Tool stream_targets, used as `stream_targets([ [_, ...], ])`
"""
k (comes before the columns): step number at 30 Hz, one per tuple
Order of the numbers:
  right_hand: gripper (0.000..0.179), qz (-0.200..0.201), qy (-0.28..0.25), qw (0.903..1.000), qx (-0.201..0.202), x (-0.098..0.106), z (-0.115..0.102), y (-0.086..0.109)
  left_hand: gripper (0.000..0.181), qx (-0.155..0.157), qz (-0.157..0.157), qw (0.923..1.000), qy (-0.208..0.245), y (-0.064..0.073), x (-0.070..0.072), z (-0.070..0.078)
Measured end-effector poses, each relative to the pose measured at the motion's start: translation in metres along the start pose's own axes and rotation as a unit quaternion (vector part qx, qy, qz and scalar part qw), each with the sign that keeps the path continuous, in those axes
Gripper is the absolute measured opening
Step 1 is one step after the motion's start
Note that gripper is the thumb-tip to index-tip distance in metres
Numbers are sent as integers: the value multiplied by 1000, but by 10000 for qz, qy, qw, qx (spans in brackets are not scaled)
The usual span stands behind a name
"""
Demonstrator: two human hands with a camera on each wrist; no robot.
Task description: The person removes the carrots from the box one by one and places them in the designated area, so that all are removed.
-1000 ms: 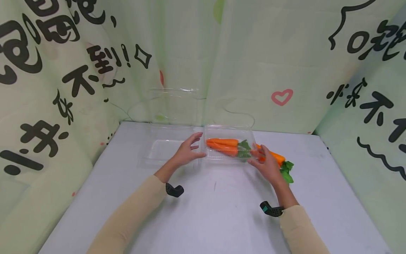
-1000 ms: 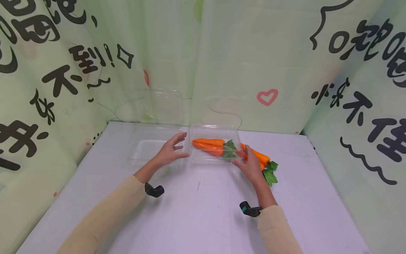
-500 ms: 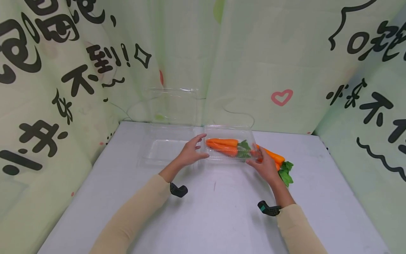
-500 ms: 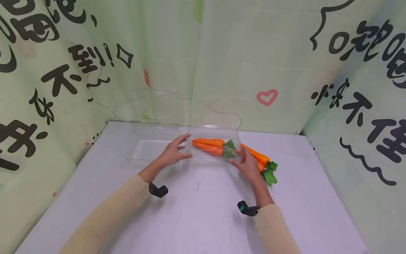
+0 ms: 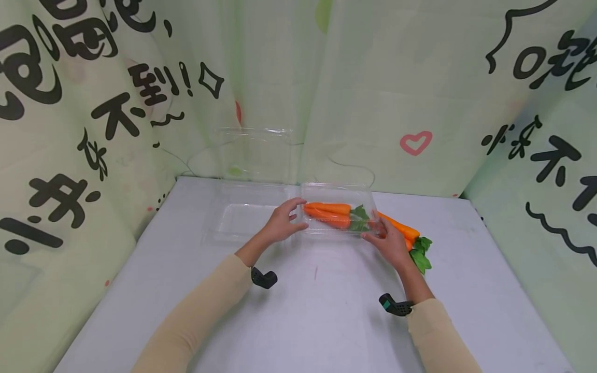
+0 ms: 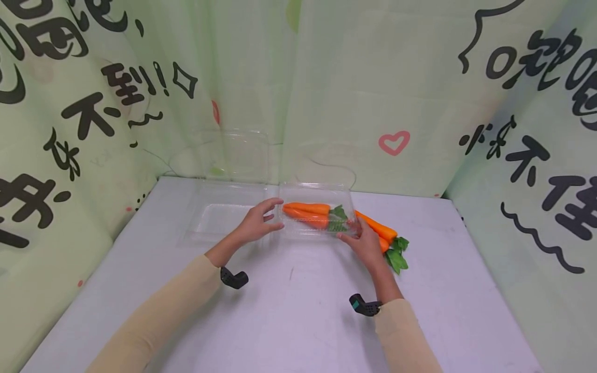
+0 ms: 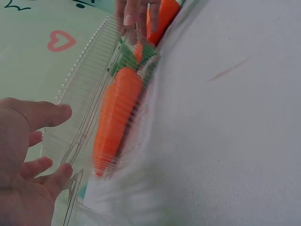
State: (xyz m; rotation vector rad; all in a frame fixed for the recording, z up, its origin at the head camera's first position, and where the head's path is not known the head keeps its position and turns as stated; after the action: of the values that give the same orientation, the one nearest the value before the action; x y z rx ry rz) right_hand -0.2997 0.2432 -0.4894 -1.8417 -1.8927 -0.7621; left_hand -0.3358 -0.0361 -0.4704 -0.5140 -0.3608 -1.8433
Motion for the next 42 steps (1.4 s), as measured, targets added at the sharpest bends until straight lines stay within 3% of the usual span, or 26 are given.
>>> stream_targets([
  [12, 63, 292, -341, 9990, -59, 3, 4, 0, 60, -28, -70, 9995, -305, 1, -2, 5],
  [19, 80, 446, -366, 9983, -100, 1, 6, 2, 59, 29, -83, 9992, -396, -1, -4, 4],
  [25, 81, 520, -166, 9984, -169, 0, 3, 3, 72, 185, -34, 9980, -596, 1, -6, 6],
  [32, 77, 556, -21, 9981, -270, 0, 1, 3, 79, 118, 180, 9886, -1488, 4, -8, 12],
  [42, 77, 660, 46, 9977, -134, -2, -2, 4, 78, 205, 571, 9746, -2156, 7, -14, 19],
])
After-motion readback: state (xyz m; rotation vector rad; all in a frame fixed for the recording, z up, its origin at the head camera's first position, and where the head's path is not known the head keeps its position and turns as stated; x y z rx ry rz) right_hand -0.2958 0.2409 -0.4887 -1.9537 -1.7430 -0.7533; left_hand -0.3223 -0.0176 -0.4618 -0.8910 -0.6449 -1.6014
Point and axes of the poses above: each hand's wrist, its own y-axis away from the middle knuckle, its own x-axis out of the back of the hand, z = x × y, the point moved 7 cm from there along -y, towards the middle knuckle, and after that the axes turned 2 degrees about -y, right-handed, at the moved point
